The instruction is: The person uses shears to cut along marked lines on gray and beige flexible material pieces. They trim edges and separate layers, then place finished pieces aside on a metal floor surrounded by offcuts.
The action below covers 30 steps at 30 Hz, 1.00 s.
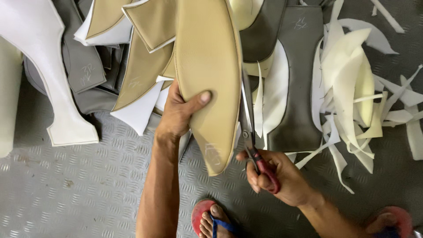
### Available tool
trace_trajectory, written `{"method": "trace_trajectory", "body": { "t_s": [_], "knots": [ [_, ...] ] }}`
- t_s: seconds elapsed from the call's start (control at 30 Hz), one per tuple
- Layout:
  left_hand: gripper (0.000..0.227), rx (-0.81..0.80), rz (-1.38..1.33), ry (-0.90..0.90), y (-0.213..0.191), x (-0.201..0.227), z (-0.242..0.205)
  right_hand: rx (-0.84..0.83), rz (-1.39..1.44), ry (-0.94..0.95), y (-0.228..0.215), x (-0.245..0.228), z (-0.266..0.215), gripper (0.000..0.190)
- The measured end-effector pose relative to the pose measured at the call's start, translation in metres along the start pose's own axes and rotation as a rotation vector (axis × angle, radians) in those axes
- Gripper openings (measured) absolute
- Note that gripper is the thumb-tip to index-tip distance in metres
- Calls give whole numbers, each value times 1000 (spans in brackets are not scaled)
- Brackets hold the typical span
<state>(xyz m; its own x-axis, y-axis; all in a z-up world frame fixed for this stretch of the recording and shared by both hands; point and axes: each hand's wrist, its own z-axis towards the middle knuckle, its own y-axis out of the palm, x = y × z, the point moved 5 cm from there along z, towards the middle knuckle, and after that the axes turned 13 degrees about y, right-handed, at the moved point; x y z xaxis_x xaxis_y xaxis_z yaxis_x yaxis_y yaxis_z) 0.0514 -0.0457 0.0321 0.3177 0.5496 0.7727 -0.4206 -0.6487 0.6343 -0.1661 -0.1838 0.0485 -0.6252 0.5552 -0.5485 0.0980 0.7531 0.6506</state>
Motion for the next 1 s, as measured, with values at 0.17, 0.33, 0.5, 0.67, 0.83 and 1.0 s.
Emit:
{"method": "trace_trajectory", "body": {
  "t_s": [0.17,0.33,0.5,0.67,0.83,1.0],
  "knots": [
    [69,-28,173,36,25,-2,3,-132,156,-169,9,-13,4,63],
    [76,-48,18,-24,30,-20,-3,-30,95,-157,-4,-17,8,49],
    [84,-40,33,-53,22,-26,-4,-7,71,-114,-6,-18,8,76],
    [89,-56,55,-77,14,-27,-6,-14,31,-133,-4,-26,7,77],
    [91,-144,74,-133,12,-31,-14,-75,104,-165,-8,-37,5,79],
    [93,-144,51,-144,9,-32,-17,6,7,-112,-13,-32,6,81]
  ]
}}
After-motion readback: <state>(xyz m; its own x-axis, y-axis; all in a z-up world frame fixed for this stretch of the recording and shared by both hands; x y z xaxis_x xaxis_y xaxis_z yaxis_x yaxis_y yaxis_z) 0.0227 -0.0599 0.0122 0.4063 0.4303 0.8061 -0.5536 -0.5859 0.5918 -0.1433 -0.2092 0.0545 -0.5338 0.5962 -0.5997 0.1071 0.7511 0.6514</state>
